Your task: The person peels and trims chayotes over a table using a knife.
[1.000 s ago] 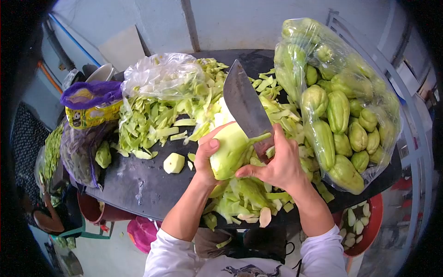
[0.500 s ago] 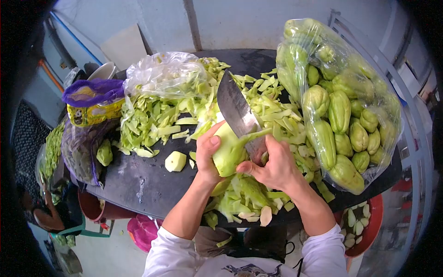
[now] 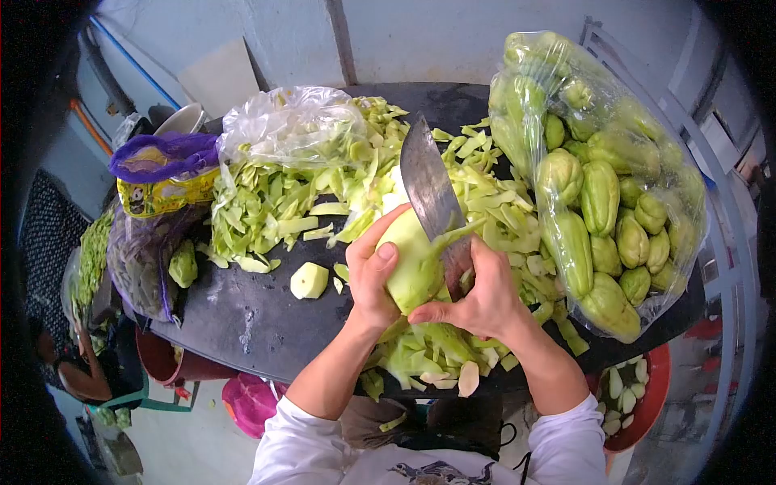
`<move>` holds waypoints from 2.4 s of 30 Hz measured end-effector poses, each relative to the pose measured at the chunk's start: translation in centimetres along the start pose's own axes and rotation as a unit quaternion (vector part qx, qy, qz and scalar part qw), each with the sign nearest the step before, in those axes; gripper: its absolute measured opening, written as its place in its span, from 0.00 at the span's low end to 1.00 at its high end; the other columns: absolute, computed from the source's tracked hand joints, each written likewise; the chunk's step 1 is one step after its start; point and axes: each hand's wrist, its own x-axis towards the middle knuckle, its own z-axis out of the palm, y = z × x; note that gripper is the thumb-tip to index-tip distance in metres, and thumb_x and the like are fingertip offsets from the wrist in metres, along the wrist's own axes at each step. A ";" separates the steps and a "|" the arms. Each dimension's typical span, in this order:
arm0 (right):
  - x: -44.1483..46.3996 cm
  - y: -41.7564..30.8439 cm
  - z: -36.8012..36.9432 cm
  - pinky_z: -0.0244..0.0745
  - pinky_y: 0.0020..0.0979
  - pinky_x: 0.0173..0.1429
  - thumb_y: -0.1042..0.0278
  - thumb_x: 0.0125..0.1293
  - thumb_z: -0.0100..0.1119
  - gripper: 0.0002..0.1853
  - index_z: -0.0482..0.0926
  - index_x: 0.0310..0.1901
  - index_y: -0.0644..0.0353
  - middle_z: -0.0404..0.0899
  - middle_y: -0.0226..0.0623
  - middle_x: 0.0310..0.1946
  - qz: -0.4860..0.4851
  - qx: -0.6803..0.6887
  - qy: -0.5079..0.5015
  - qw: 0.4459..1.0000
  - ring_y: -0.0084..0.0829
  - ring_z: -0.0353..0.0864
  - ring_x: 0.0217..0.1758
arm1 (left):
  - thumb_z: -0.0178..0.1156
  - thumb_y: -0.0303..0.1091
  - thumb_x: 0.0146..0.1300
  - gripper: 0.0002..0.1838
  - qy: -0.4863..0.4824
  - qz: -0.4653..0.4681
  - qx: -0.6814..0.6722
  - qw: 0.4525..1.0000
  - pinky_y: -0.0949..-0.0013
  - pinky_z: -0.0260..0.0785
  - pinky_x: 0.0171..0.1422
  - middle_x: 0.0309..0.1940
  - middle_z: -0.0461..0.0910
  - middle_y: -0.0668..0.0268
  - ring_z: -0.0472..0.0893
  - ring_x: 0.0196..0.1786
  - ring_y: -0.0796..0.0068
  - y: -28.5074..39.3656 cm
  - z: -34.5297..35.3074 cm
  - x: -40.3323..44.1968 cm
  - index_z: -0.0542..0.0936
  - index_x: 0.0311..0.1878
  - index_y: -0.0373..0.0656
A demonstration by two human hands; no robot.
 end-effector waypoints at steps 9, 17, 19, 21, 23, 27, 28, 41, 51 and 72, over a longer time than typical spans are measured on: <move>-0.5 0.7 1.1 0.74 0.29 0.30 0.32 0.46 0.75 0.40 0.76 0.38 0.68 0.78 0.34 0.21 -0.006 0.011 -0.026 1.000 0.28 0.78 0.23 | 0.56 0.53 0.61 0.41 0.009 0.027 0.013 1.000 0.66 0.74 0.54 0.52 0.80 0.49 0.81 0.50 0.63 0.2 -0.6 -0.1 0.68 0.65 0.23; -0.7 0.8 1.8 0.74 0.31 0.32 0.35 0.54 0.72 0.35 0.77 0.36 0.67 0.78 0.37 0.23 -0.001 0.063 -0.038 0.997 0.30 0.79 0.25 | 0.48 0.61 0.59 0.41 0.085 0.038 0.099 0.991 0.69 0.73 0.48 0.46 0.81 0.53 0.81 0.44 0.66 0.5 0.5 0.1 0.73 0.59 0.28; -0.7 0.7 2.4 0.71 0.28 0.33 0.35 0.54 0.71 0.35 0.77 0.40 0.68 0.77 0.34 0.24 0.013 0.110 -0.029 0.993 0.25 0.75 0.26 | 0.47 0.60 0.60 0.40 0.090 0.051 0.098 0.990 0.69 0.73 0.49 0.46 0.81 0.53 0.81 0.45 0.66 0.2 0.0 0.2 0.73 0.59 0.28; -0.6 0.0 2.1 0.71 0.28 0.32 0.36 0.54 0.72 0.35 0.76 0.40 0.68 0.76 0.34 0.23 0.015 0.113 -0.027 0.993 0.25 0.75 0.25 | 0.48 0.56 0.63 0.39 0.079 0.063 0.098 0.990 0.69 0.73 0.51 0.48 0.81 0.51 0.81 0.47 0.65 0.3 -0.3 0.1 0.71 0.62 0.26; -0.6 -0.3 1.9 0.70 0.28 0.31 0.36 0.53 0.72 0.36 0.76 0.40 0.69 0.76 0.34 0.23 0.020 0.115 -0.025 0.993 0.24 0.75 0.25 | 0.49 0.52 0.65 0.38 0.068 0.074 0.099 0.990 0.68 0.73 0.53 0.49 0.81 0.50 0.82 0.48 0.65 0.2 -0.3 0.1 0.70 0.64 0.24; -0.7 -0.3 1.9 0.76 0.33 0.31 0.38 0.52 0.74 0.34 0.76 0.37 0.68 0.79 0.37 0.22 -0.003 0.043 -0.009 0.999 0.32 0.80 0.24 | 0.46 0.58 0.64 0.38 0.097 0.075 0.145 0.982 0.66 0.73 0.51 0.47 0.81 0.54 0.81 0.45 0.66 -0.2 -0.3 -0.1 0.71 0.61 0.29; -0.7 -0.4 2.0 0.76 0.33 0.30 0.37 0.51 0.74 0.35 0.75 0.37 0.68 0.79 0.37 0.22 -0.007 0.029 -0.001 1.000 0.33 0.80 0.23 | 0.46 0.58 0.65 0.38 0.099 0.071 0.135 0.983 0.65 0.74 0.53 0.47 0.80 0.54 0.81 0.46 0.65 -0.3 -0.5 -0.2 0.70 0.62 0.30; -0.8 -0.1 2.1 0.77 0.38 0.25 0.31 0.52 0.71 0.41 0.71 0.38 0.72 0.78 0.45 0.19 -0.032 -0.037 0.011 0.999 0.43 0.84 0.21 | 0.42 0.51 0.71 0.35 0.134 0.090 0.064 0.985 0.67 0.72 0.57 0.51 0.81 0.49 0.82 0.50 0.65 0.3 0.7 -0.5 0.70 0.64 0.23; -1.0 0.2 2.0 0.76 0.36 0.21 0.33 0.55 0.68 0.42 0.71 0.42 0.75 0.75 0.37 0.13 -0.064 -0.114 0.044 0.990 0.39 0.82 0.17 | 0.40 0.50 0.73 0.33 0.148 0.079 0.063 0.984 0.69 0.70 0.59 0.52 0.80 0.53 0.80 0.52 0.68 -0.3 0.4 -0.4 0.72 0.61 0.24; 0.0 1.0 1.2 0.73 0.31 0.22 0.35 0.64 0.59 0.31 0.74 0.34 0.64 0.76 0.35 0.14 -0.045 -0.093 0.061 0.993 0.32 0.79 0.16 | 0.40 0.62 0.71 0.35 0.163 -0.134 -0.186 0.960 0.54 0.71 0.62 0.56 0.78 0.57 0.79 0.56 0.59 -1.0 0.3 1.1 0.70 0.65 0.42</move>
